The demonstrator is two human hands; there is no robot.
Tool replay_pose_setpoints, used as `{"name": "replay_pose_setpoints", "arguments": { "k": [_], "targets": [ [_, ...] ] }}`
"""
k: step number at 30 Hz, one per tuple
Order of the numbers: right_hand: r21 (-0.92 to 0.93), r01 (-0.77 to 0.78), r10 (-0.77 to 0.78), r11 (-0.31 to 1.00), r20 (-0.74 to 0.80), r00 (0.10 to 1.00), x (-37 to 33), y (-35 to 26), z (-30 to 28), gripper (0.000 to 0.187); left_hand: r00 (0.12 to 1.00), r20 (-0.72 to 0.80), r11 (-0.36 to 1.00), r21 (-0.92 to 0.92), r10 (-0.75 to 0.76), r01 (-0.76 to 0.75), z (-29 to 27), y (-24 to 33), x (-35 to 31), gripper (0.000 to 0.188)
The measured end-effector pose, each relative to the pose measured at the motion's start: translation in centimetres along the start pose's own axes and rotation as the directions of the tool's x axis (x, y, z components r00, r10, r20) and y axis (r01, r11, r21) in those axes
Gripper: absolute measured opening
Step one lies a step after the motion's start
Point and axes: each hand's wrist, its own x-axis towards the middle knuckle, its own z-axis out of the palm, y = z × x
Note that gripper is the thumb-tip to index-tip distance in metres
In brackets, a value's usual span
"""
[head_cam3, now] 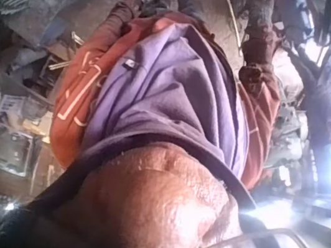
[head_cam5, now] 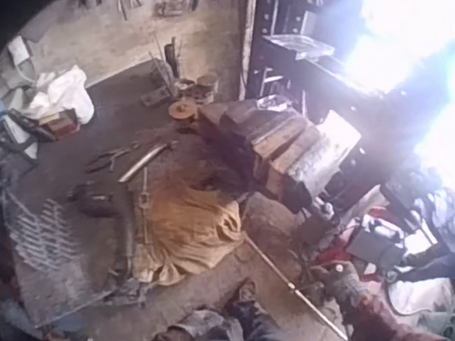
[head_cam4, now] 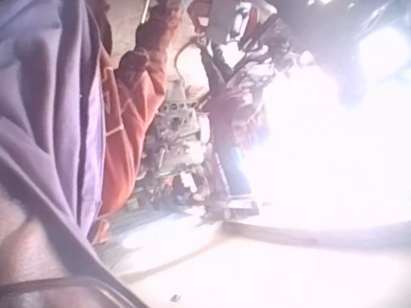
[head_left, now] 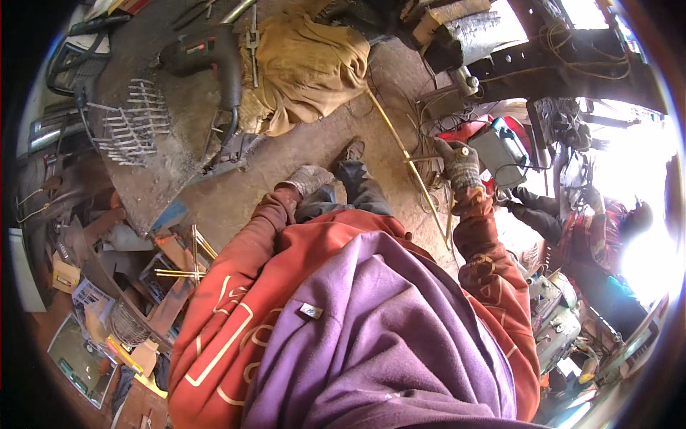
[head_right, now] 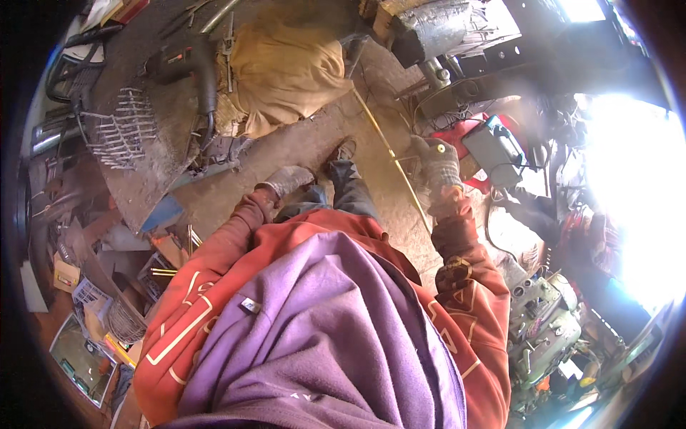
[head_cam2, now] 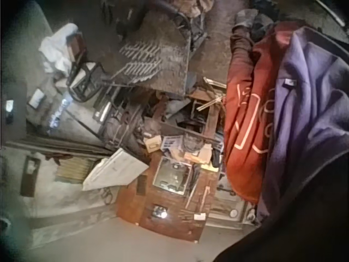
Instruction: The person threads a hole in a metal block using a tap handle, drills into a brass rod with a handheld drill, and measures the rod with a caliper.
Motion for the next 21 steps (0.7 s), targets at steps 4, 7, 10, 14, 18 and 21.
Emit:
{"name": "replay_pose_setpoints", "arguments": {
  "k": [4,7,10,14,18,21],
  "targets": [
    [0.205,-0.057,0.069,0.977,-0.051,0.996,1.0,-0.2,1.8,0.037,0.973,0.091,0.848,0.478,0.210,-0.228,0.6,-1.9,1.0,0.029],
    [0.455,-0.190,0.185,0.870,0.056,0.981,-0.2,-4.1,1.3,0.026,0.998,0.058,0.971,0.236,0.033,-0.046,0.7,-1.4,0.4,0.037],
    [0.598,-0.137,0.117,0.790,0.073,0.990,-0.1,-2.5,1.0,0.024,0.993,-0.072,0.990,-0.108,-0.098,0.090,1.0,-0.2,-1.0,0.038],
    [0.426,-0.089,0.084,0.901,0.030,0.996,-0.1,2.8,-0.6,0.033,0.986,-0.095,0.963,-0.243,-0.139,0.112,0.4,0.9,-2.9,0.040],
    [0.452,-0.023,0.011,0.892,0.029,1.000,-2.0,6.8,-2.0,0.029,0.971,-0.120,0.968,-0.170,-0.206,0.185,-0.6,-0.1,-3.9,0.041],
    [0.362,0.016,-0.029,0.932,0.030,0.999,-3.0,10.2,-3.1,0.030,0.960,-0.134,0.967,-0.102,-0.246,0.234,-0.9,-1.4,-4.2,0.039]
  ]
}}
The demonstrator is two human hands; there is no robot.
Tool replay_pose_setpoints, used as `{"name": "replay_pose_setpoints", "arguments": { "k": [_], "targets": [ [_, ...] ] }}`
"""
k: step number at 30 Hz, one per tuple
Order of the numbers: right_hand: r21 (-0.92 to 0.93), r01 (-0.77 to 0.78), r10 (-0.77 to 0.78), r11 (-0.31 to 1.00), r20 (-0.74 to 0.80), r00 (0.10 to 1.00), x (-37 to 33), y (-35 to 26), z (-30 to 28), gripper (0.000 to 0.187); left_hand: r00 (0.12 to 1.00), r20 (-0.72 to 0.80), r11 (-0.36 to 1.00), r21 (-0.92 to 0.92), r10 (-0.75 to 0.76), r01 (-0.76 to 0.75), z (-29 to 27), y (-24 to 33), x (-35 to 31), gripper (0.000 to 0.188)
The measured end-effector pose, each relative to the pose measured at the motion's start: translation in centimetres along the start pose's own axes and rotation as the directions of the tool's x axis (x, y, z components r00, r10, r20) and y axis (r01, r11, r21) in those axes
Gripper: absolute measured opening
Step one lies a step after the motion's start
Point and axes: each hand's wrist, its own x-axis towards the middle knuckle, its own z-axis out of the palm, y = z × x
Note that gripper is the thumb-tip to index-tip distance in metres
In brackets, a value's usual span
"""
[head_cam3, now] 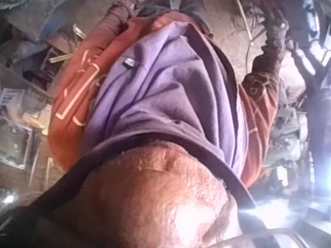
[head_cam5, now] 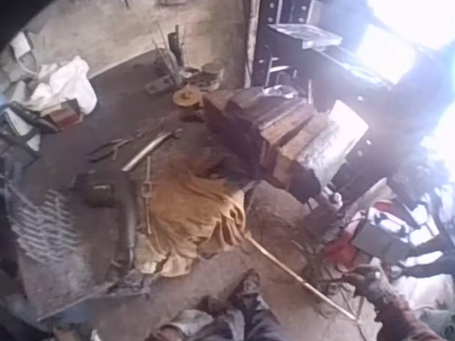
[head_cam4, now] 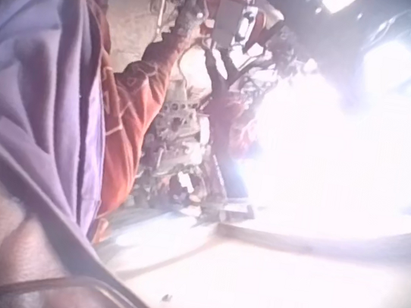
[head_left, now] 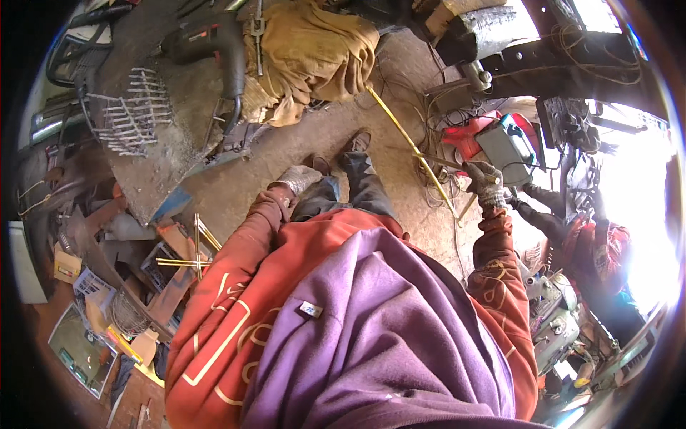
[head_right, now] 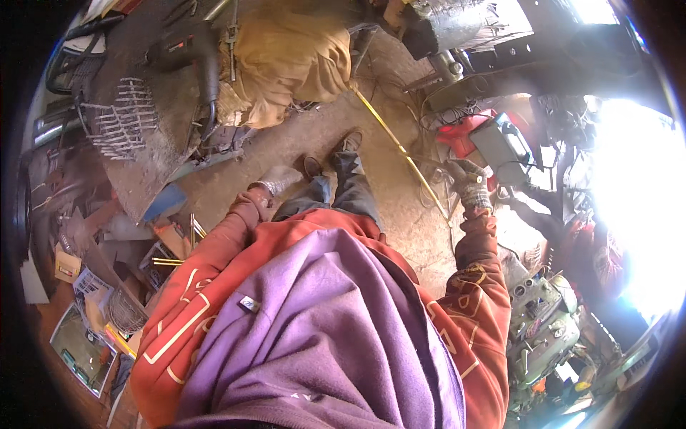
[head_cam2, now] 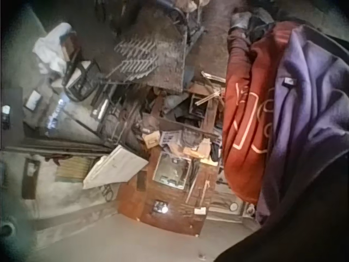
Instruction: The person threads a hole in a metal block using a tap handle, drills into a brass rod with a handheld drill, and measures the rod with a caliper.
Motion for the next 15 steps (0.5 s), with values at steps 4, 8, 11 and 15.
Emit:
{"name": "replay_pose_setpoints", "arguments": {
  "k": [4,8,11,15],
  "targets": [
    [0.040,-0.145,0.146,0.989,-0.030,0.989,-2.8,-3.0,-1.3,0.036,0.993,-0.006,0.992,0.038,-0.120,0.120,-0.2,1.7,-1.3,0.043],
    [-0.037,-0.187,0.184,0.982,-0.062,0.981,-3.4,-2.2,-2.6,0.038,0.981,0.009,0.979,0.066,-0.194,0.193,-0.3,4.1,-1.5,0.046],
    [-0.080,-0.197,0.192,0.977,-0.063,0.979,-1.9,-1.2,-1.7,0.040,0.997,-0.005,0.983,0.165,-0.082,0.082,-0.3,2.9,0.1,0.047],
    [-0.092,-0.185,0.182,0.978,-0.040,0.983,0.4,0.5,1.0,0.039,0.996,0.021,0.994,0.066,-0.091,0.089,-0.5,4.1,0.8,0.049]
  ]
}}
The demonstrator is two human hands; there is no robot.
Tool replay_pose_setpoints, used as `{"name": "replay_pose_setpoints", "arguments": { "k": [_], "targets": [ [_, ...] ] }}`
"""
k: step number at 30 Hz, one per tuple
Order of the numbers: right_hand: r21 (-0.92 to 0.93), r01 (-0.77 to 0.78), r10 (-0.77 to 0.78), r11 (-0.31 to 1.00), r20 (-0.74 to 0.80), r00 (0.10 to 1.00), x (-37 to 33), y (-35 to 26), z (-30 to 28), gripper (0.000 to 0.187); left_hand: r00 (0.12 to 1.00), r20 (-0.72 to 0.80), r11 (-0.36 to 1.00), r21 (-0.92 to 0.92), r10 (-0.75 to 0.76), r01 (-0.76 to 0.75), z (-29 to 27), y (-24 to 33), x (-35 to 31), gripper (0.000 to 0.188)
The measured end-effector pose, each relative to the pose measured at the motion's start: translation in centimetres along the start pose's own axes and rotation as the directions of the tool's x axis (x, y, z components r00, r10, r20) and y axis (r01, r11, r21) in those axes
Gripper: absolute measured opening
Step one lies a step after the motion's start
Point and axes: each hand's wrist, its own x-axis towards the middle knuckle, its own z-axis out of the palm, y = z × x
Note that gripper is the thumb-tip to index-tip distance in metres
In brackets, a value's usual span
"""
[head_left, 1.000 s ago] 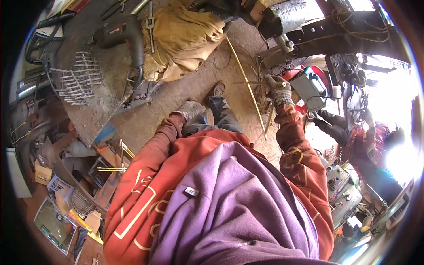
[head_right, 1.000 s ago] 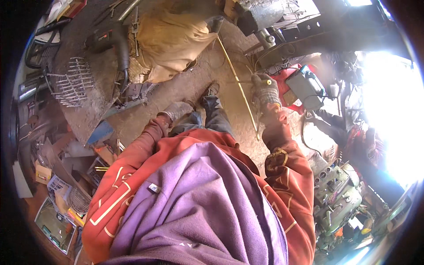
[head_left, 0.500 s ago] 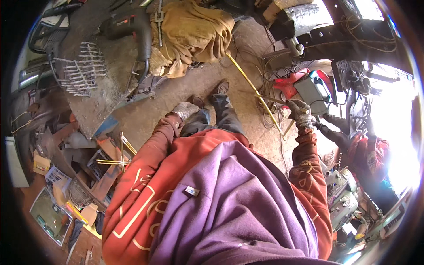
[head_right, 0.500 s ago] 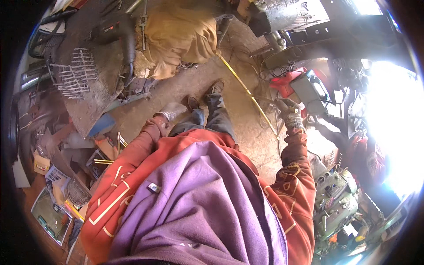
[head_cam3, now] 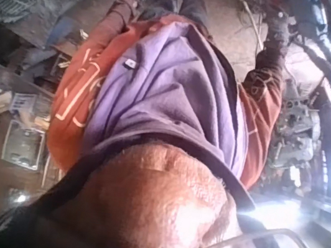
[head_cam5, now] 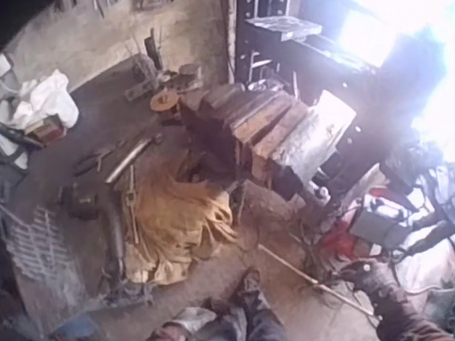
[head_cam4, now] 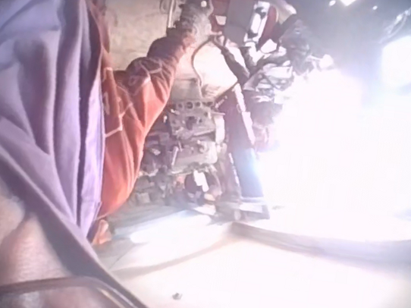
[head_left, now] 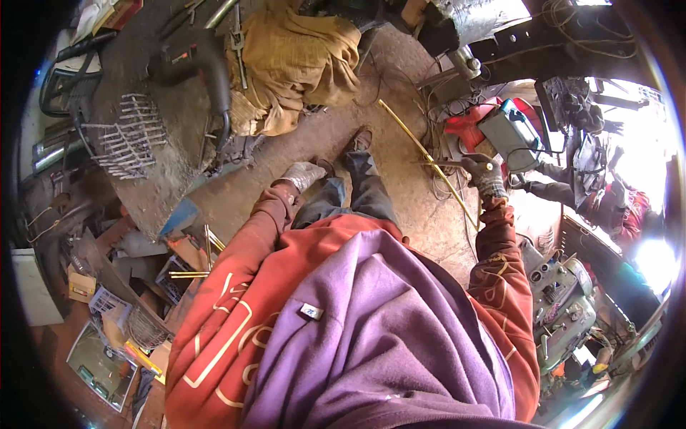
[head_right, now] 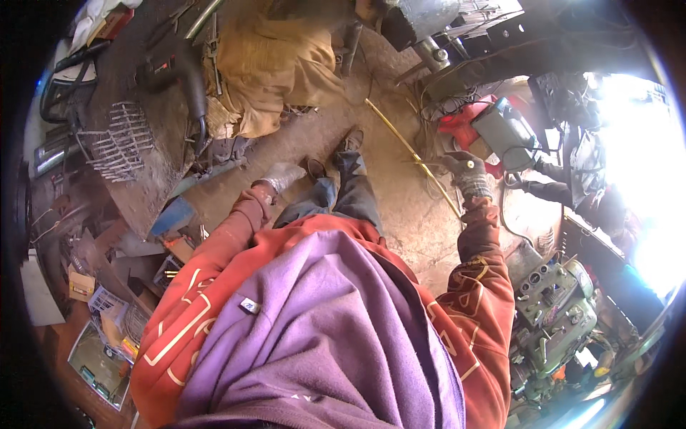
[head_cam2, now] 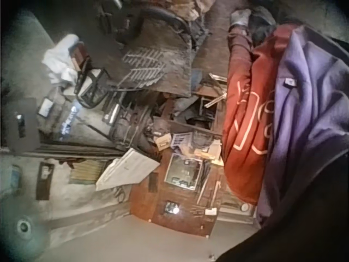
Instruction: The person threads a hole in a metal block using a tap handle, drills into a brass rod with a handheld drill, and measures the rod with a caliper.
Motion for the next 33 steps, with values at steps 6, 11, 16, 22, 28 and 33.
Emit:
{"name": "replay_pose_setpoints", "arguments": {
  "k": [6,11,16,22,28,33],
  "targets": [
    [0.283,0.168,-0.179,0.944,0.012,0.984,3.3,-3.5,6.5,0.035,0.985,0.019,0.982,0.076,0.171,-0.172,0.7,1.4,1.1,0.051],
    [0.309,0.234,-0.184,0.922,-0.182,0.966,5.7,-7.5,10.5,0.018,0.962,-0.069,0.963,-0.040,0.264,-0.267,1.7,1.4,0.5,0.033],
    [0.407,0.253,-0.190,0.878,-0.189,0.963,8.8,-8.5,14.3,0.018,0.976,-0.035,0.962,-0.161,0.216,-0.219,1.2,-0.2,1.0,0.031],
    [0.074,0.257,-0.195,0.964,-0.460,0.866,10.9,-10.1,17.4,0.035,0.998,-0.052,0.968,-0.249,0.022,-0.034,0.0,4.8,-4.9,0.036],
    [0.400,0.382,-0.228,0.833,-0.381,0.896,9.1,-14.5,20.0,0.025,0.989,-0.052,0.972,-0.180,0.142,-0.149,1.7,-0.3,-0.4,0.042],
    [0.446,0.399,-0.207,0.801,-0.419,0.884,8.5,-17.2,20.5,0.027,0.969,0.044,0.956,-0.176,0.245,-0.234,2.3,1.0,2.2,0.046]
  ]
}}
